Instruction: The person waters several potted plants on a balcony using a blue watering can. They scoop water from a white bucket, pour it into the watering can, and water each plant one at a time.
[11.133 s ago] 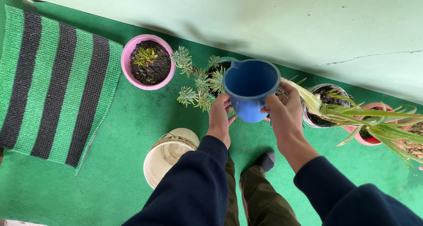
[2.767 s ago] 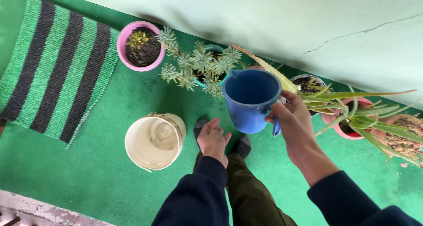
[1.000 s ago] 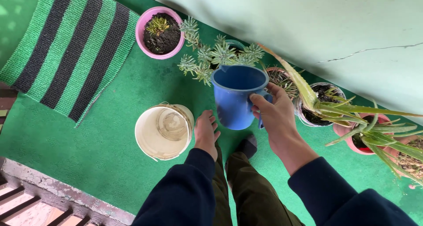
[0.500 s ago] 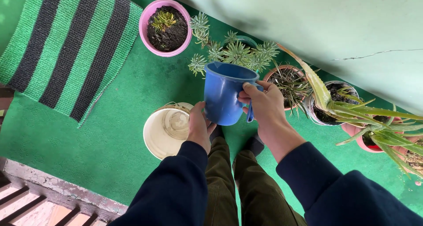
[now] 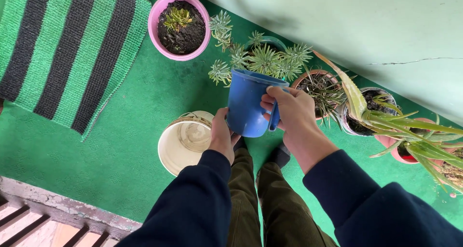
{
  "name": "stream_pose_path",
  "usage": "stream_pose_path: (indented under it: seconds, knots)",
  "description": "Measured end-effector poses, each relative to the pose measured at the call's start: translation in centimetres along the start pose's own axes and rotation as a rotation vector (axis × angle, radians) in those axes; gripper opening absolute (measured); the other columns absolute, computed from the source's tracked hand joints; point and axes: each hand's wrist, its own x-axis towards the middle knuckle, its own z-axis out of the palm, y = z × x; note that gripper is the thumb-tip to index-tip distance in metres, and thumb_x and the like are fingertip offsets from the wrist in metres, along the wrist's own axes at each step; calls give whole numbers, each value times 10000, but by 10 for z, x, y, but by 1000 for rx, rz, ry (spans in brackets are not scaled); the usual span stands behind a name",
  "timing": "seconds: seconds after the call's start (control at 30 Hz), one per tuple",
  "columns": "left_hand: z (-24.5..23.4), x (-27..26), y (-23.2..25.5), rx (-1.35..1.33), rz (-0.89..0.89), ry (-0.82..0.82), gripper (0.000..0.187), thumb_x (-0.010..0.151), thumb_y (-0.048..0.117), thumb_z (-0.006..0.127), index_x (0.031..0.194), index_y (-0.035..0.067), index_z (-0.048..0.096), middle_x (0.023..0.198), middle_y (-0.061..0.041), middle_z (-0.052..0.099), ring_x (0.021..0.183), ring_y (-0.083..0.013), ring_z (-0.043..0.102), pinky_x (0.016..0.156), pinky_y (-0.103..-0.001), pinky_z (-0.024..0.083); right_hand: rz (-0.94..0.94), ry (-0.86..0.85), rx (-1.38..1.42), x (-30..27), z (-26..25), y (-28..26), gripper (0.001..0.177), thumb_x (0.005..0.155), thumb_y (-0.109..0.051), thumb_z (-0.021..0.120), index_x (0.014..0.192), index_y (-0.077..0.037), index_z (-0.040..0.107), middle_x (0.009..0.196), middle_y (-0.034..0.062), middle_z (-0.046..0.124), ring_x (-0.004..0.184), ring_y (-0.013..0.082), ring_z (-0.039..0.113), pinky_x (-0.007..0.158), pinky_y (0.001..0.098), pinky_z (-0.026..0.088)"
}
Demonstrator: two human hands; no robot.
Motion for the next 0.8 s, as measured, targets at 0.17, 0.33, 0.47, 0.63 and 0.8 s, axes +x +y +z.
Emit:
stream_pose_path:
  seconds: [0.17, 0.33, 0.47, 0.63, 0.8]
  knots:
    - [1, 1, 4, -6, -28, 2, 681, 890, 493, 598, 1468, 156, 471, 1500, -144, 475, 1405, -284, 500, 1136, -439, 464, 6, -5, -11, 6, 6, -3, 318, 878, -228, 738, 1138, -52, 686, 851, 47, 785, 798, 161, 798, 782, 426, 667]
    - [1, 11, 5, -10, -43, -11, 692, 889, 512, 602, 1471, 162, 471, 1466, -127, 500, 1365, -271, 527, 1119, -442, 477, 13, 0, -7, 7, 11, -7, 301, 872, -223, 734, 1119, -55, 704, 842, 49, 781, 787, 164, 798, 771, 433, 670]
    - [3, 0, 12, 37, -76, -7, 739, 890, 526, 563, 1515, 148, 450, 1519, -129, 475, 1413, -284, 490, 1156, -456, 434, 6, 25, 6, 4, 14, -10, 398, 867, -238, 759, 1178, -32, 619, 850, 75, 783, 786, 176, 801, 770, 438, 668]
    - [4, -2, 14, 78, -74, -3, 732, 906, 538, 537, 1515, 137, 464, 1543, -124, 475, 1446, -293, 460, 1175, -452, 405, -22, 42, 0, -2, 17, -15, 417, 876, -248, 764, 1183, -17, 599, 852, 87, 788, 777, 179, 805, 755, 424, 669]
    - [3, 2, 11, 38, -87, -16, 751, 893, 534, 571, 1516, 128, 461, 1551, -125, 455, 1426, -311, 462, 1147, -444, 440, -24, 45, -15, -5, 18, -17, 423, 888, -245, 768, 1185, 0, 592, 871, 100, 792, 769, 185, 806, 719, 404, 676]
